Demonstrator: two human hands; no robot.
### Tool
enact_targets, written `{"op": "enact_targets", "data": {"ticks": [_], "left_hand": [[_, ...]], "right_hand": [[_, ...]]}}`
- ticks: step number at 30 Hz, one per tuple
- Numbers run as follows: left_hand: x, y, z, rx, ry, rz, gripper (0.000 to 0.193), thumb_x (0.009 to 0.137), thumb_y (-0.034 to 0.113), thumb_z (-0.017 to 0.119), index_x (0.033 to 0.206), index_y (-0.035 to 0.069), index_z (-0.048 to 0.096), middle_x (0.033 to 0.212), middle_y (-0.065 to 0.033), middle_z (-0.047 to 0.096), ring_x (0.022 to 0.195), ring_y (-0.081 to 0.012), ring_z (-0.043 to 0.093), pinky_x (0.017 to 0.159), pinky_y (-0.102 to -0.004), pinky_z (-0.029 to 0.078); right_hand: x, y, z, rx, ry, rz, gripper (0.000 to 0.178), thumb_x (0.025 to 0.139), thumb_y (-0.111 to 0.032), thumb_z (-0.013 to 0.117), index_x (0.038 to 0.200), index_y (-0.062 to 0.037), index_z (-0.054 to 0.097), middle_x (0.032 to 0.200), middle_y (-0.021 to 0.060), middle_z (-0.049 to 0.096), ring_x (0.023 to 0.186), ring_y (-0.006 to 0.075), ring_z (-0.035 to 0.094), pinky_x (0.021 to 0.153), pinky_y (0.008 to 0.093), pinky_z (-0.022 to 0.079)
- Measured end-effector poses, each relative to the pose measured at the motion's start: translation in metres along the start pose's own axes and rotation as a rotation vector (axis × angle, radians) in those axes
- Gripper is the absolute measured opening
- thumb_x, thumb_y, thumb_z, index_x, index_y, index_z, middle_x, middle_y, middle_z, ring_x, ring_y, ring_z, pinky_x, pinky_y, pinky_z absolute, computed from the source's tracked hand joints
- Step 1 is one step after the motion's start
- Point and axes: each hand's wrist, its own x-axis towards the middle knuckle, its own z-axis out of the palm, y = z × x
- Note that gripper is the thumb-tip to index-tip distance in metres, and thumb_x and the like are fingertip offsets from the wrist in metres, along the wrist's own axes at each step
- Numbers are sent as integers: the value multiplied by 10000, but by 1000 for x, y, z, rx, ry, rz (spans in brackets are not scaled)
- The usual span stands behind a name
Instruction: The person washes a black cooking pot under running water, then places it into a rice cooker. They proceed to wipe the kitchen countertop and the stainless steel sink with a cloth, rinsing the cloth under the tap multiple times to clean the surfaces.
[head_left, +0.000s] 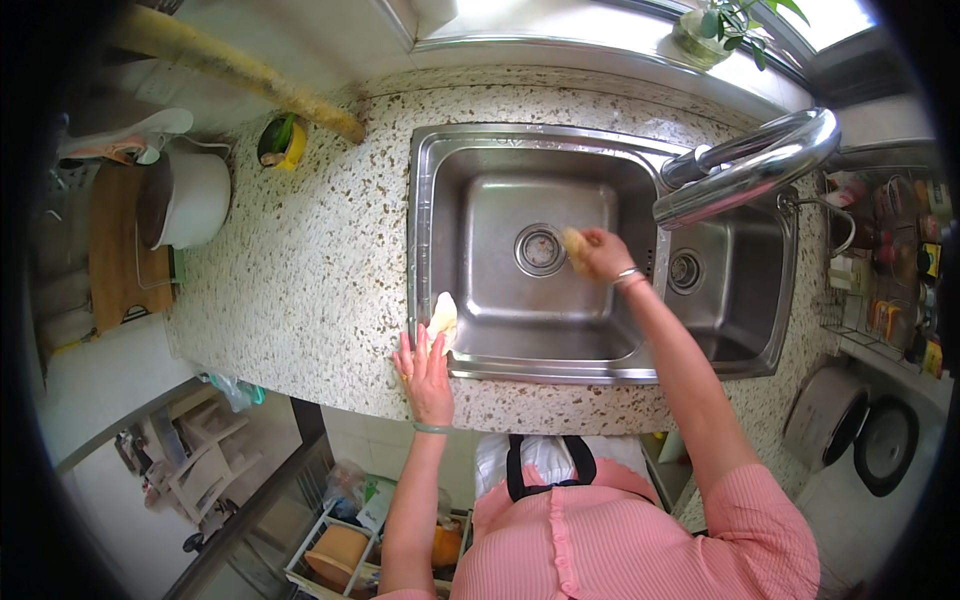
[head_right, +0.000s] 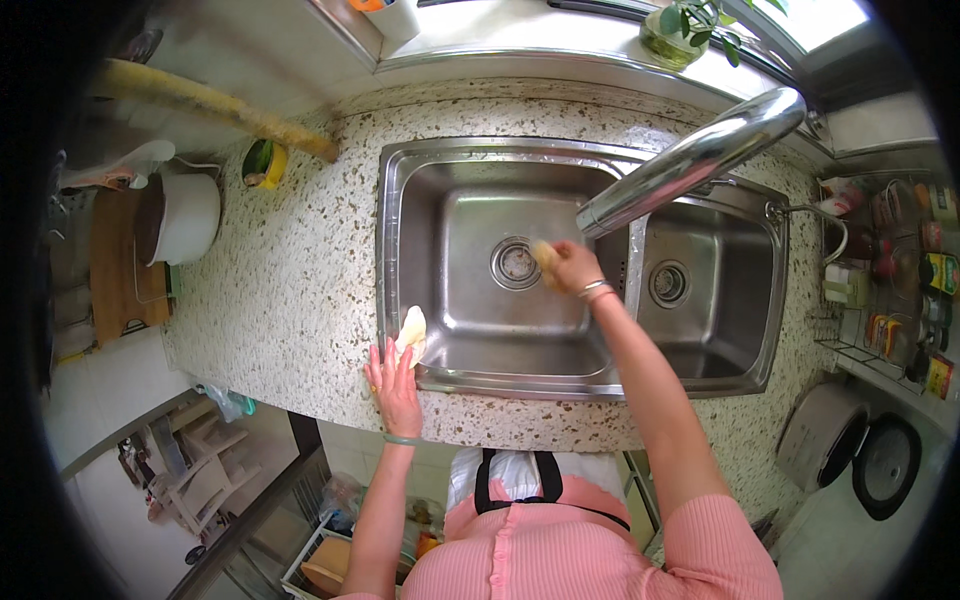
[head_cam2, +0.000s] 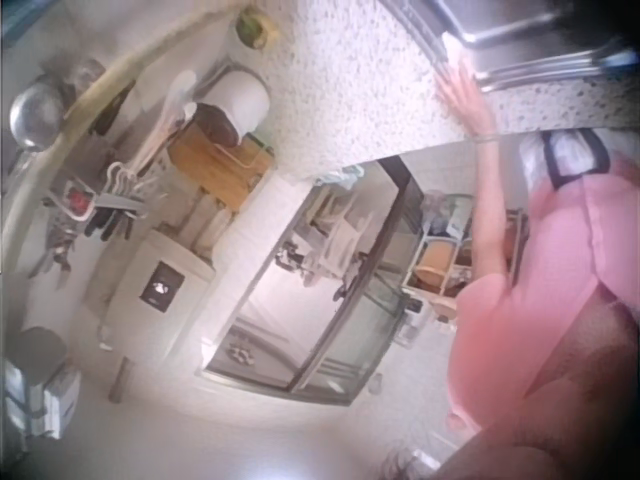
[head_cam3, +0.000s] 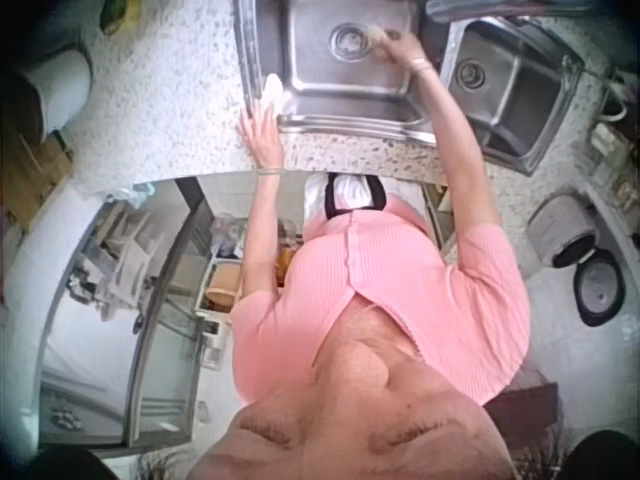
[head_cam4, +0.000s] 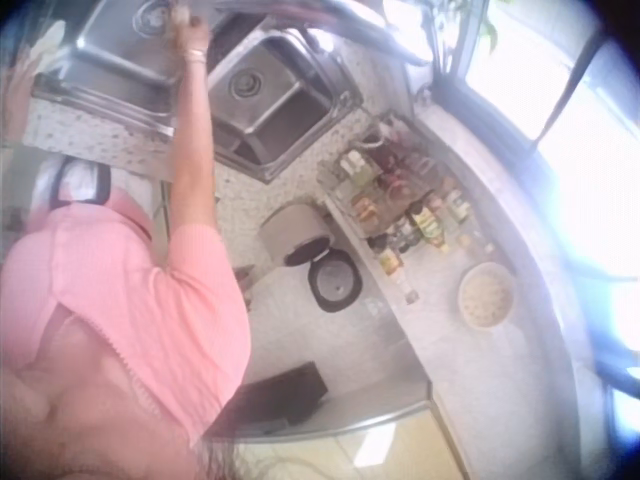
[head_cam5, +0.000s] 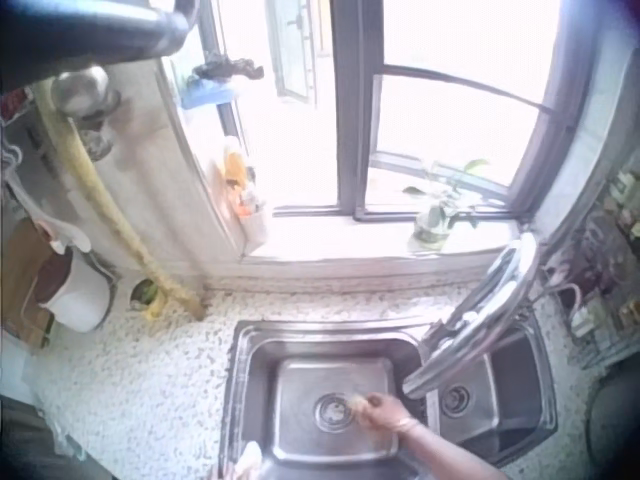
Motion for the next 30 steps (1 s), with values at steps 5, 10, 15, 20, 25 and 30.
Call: {"op": "enact_targets", "data": {"ticks": [5,10,15,20,25,30], "left_hand": [[11,-7,0,-26,-19,-9,399,963,147,492,1360,141,521,1527,-121,308,1433,-367,186,1161,-521,119],[27,-2,1,-34,19,6,417,923,124,548,1340,149,544,1522,-135,311,1420,-380,215,1150,-533,153],[19,-10,4,-56,30,-39,424,895,103,585,1315,158,570,1507,-138,336,1412,-382,237,1141,-536,187],[44,-4,-5,-158,63,21,387,888,25,569,1252,148,622,1479,-138,379,1395,-356,289,1135,-469,270],[17,-44,-8,-316,221,-68,376,904,9,546,1245,146,629,1486,-150,368,1372,-335,344,1123,-420,296],[34,-26,-37,-86,192,-166,376,922,129,553,1294,166,594,1538,-151,278,1426,-312,246,1143,-458,193]], "right_hand": [[9,79,62,-309,325,207,382,759,-83,682,1095,-7,519,1224,267,465,981,439,603,852,474,512],[31,104,108,-225,294,34,317,782,-141,689,1035,1,561,1063,227,569,953,394,617,844,419,515],[17,-21,53,773,-307,126,252,852,-109,601,1094,-38,603,1058,80,647,914,167,634,795,314,522],[29,20,44,-62,-94,-58,308,844,-194,653,1125,-68,635,975,40,666,868,178,652,769,302,520],[-16,-30,28,823,-186,-63,219,860,-172,643,1036,-48,690,1090,113,660,933,204,657,811,311,524],[-45,-59,4,995,-369,29,245,873,-118,632,1097,-22,660,1113,81,645,960,164,633,836,293,513]]}}
